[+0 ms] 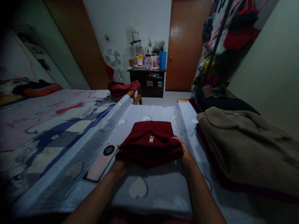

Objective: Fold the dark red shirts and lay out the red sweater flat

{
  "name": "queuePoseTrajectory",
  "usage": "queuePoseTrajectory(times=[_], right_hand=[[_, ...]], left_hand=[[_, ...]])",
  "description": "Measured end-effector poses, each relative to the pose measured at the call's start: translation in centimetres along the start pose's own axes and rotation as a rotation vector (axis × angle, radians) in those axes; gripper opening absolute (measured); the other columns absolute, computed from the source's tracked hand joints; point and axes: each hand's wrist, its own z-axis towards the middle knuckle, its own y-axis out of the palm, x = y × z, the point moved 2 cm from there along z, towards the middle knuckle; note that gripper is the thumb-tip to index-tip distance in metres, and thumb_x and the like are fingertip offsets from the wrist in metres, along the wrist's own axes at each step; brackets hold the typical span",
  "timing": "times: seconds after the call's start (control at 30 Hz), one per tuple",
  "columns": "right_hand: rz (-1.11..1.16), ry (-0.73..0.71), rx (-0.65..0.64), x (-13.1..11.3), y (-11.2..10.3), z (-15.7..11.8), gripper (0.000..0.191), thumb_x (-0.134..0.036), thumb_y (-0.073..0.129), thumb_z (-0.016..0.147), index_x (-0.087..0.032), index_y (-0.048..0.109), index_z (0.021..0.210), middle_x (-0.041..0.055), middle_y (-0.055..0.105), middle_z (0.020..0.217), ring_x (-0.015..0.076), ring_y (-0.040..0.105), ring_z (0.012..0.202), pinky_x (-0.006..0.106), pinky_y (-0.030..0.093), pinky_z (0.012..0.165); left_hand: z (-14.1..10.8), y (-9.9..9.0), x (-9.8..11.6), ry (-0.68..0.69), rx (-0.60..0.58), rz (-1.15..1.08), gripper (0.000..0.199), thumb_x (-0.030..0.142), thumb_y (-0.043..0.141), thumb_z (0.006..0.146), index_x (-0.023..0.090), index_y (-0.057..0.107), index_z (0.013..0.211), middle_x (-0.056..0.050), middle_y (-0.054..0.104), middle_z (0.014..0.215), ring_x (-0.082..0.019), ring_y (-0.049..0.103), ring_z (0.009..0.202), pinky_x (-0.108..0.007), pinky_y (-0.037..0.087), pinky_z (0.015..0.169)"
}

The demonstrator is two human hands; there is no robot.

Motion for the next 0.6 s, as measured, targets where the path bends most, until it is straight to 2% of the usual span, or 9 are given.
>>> queuePoseTrajectory(times=[0.1,0.17,0.27,0.33,0.4,0.5,0.6], right_hand=[[0.198,0.090,-0.073,0.9,-0.5,-2.3,0.059,-0.031,0.075,0.066,-0.029,0.057,0.122,0.0039,0.061,0.129,0.0228,0.061,0.111,0.034,0.050,0.090],[0.262,0.168,-0.066,1.2,-0.8,-3.4,0.057,-0.024,0.073,0.065,-0.029,0.057,0.120,0.0027,0.065,0.123,0.0198,0.066,0.097,0.031,0.053,0.080],[0.310,0.274,0.050,1.4,-1.4,-4.1,0.051,-0.021,0.069,0.062,-0.026,0.059,0.112,0.0030,0.068,0.113,0.0168,0.068,0.079,0.027,0.054,0.063],[0.333,0.342,0.130,1.5,-1.4,-4.3,0.053,-0.024,0.069,0.064,-0.026,0.054,0.115,0.0026,0.071,0.098,0.0176,0.068,0.071,0.028,0.053,0.057],[0.326,0.372,0.173,1.6,-1.0,-4.7,0.055,-0.029,0.070,0.068,-0.026,0.050,0.119,0.0019,0.071,0.088,0.0189,0.068,0.070,0.029,0.054,0.058],[0.290,0.362,0.162,1.5,-0.1,-5.5,0.054,-0.032,0.073,0.069,-0.026,0.050,0.117,0.0016,0.070,0.090,0.0193,0.068,0.074,0.029,0.055,0.060],[0.264,0.356,0.084,1.3,0.4,-6.3,0.057,-0.034,0.074,0.068,-0.028,0.048,0.119,0.0013,0.068,0.094,0.0210,0.067,0.078,0.033,0.056,0.061]], left_hand=[[-3.3,-0.6,-0.8,-0.246,0.053,-0.560,0.042,0.015,0.060,0.075,0.022,0.058,0.116,-0.006,0.068,0.116,-0.022,0.065,0.103,-0.042,0.052,0.093],[-5.2,-1.2,-1.0,-0.381,0.054,-0.728,0.051,0.002,0.061,0.063,0.022,0.059,0.111,-0.001,0.071,0.098,-0.019,0.068,0.088,-0.047,0.052,0.093],[-7.1,-2.1,-0.6,-0.491,0.033,-0.859,0.054,-0.003,0.057,0.061,0.023,0.057,0.109,0.003,0.070,0.086,-0.018,0.069,0.080,-0.051,0.051,0.092],[-7.6,-2.2,0.0,-0.541,0.022,-0.930,0.045,-0.001,0.059,0.065,0.021,0.057,0.104,-0.001,0.071,0.090,-0.021,0.069,0.087,-0.049,0.051,0.091],[-7.7,-1.9,0.5,-0.584,0.028,-0.993,0.033,0.004,0.062,0.069,0.018,0.057,0.098,-0.005,0.070,0.093,-0.025,0.069,0.092,-0.047,0.051,0.091],[-7.5,-1.2,1.2,-0.638,0.045,-1.062,0.023,0.012,0.064,0.074,0.018,0.056,0.095,-0.006,0.069,0.090,-0.028,0.068,0.096,-0.049,0.050,0.092],[-7.6,-0.6,2.1,-0.653,0.016,-1.122,0.019,0.017,0.063,0.076,0.019,0.054,0.093,-0.006,0.067,0.091,-0.032,0.065,0.106,-0.050,0.049,0.092]])
